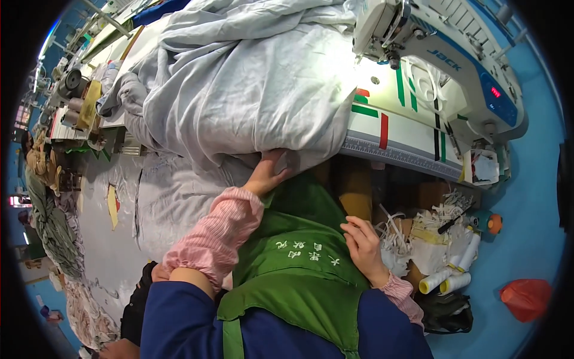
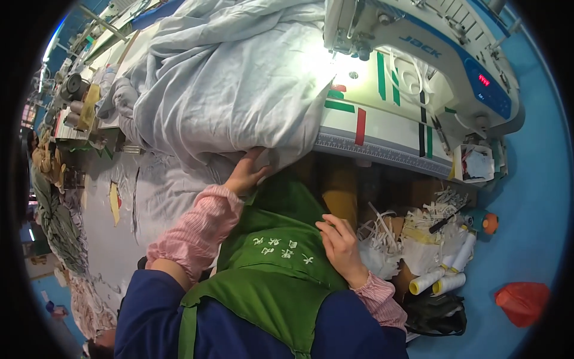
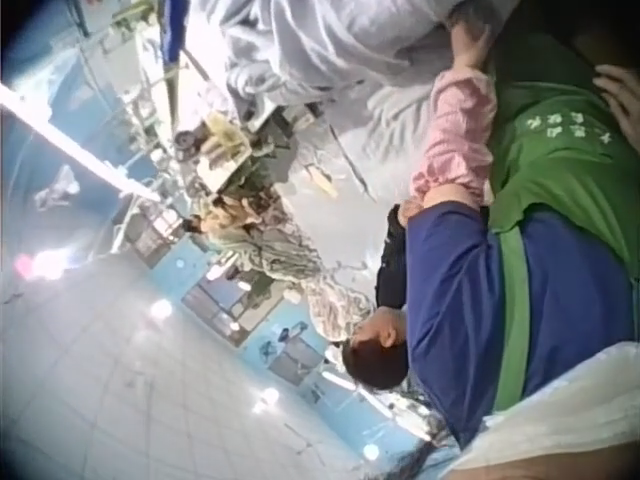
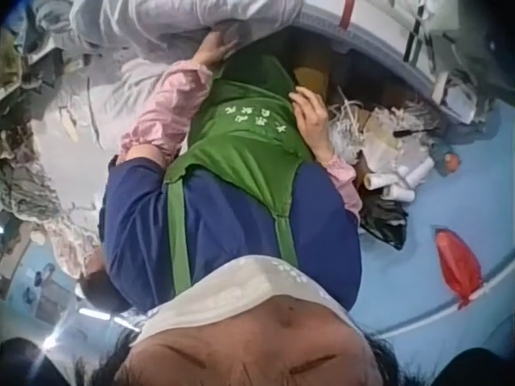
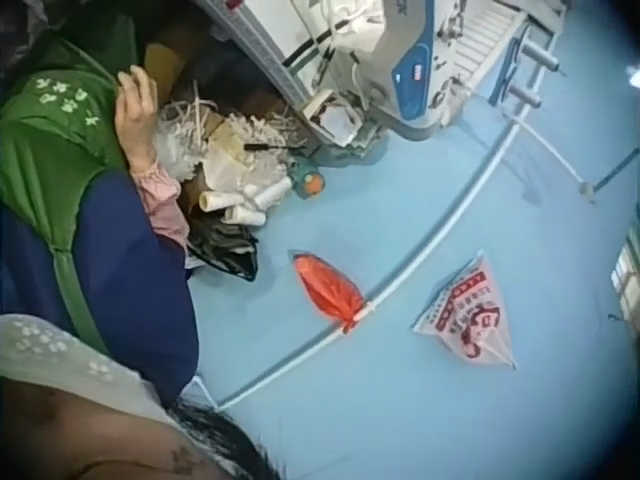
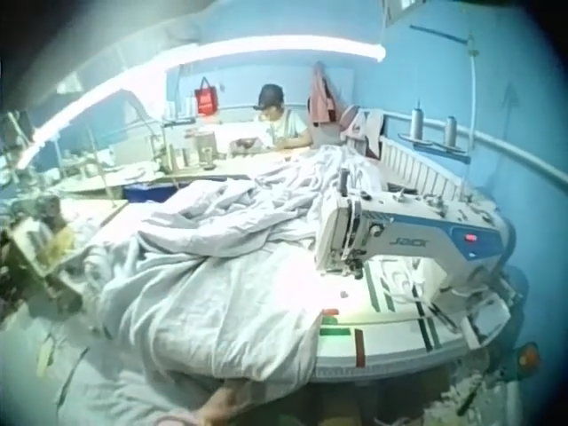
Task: Sewing the edges of white fabric to create pillowcases using an industrial sewing machine.
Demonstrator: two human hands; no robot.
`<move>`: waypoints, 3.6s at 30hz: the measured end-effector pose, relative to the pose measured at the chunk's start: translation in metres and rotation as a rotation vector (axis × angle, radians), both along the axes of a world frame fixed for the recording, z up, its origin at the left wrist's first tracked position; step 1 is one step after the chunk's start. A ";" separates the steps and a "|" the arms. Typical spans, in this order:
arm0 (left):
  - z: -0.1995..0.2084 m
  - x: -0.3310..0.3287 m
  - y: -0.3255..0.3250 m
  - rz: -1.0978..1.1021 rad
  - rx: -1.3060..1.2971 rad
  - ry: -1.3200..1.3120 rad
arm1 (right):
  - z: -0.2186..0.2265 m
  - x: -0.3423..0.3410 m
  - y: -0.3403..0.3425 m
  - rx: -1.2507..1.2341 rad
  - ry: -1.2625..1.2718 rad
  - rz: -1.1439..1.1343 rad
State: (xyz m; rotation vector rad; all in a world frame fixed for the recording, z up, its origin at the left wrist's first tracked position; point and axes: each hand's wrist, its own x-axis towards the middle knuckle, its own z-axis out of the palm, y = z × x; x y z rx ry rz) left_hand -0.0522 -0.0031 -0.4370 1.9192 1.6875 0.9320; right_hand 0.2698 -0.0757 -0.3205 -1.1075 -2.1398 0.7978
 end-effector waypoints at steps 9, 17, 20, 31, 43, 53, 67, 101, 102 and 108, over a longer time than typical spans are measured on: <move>0.005 -0.007 -0.035 -0.232 -0.349 -0.082 | 0.010 -0.012 -0.010 -0.001 0.082 0.137; 0.168 0.063 -0.117 -0.381 0.193 0.058 | 0.051 -0.005 0.007 0.215 0.147 0.143; 0.205 0.081 -0.105 -0.522 0.284 0.117 | 0.092 -0.020 0.029 0.514 0.069 0.187; 0.152 0.012 0.054 0.075 0.183 0.541 | 0.015 -0.011 0.040 0.405 -0.041 0.217; 0.147 -0.036 0.169 0.041 0.003 0.747 | 0.011 -0.038 0.104 0.221 0.141 0.114; 0.156 -0.047 0.231 0.052 -0.009 0.719 | 0.028 -0.048 0.152 0.267 0.059 -0.007; 0.171 -0.062 0.331 -0.045 -0.273 0.574 | 0.040 -0.062 0.232 0.139 0.079 -0.130; 0.101 0.102 -0.003 -0.105 0.483 0.407 | 0.031 -0.027 0.111 0.604 0.074 -0.088; 0.100 0.100 -0.001 -0.034 0.575 0.475 | 0.036 -0.027 0.112 0.648 0.041 -0.071; 0.165 -0.004 0.030 0.116 0.567 0.587 | 0.052 -0.026 0.116 0.670 -0.034 -0.043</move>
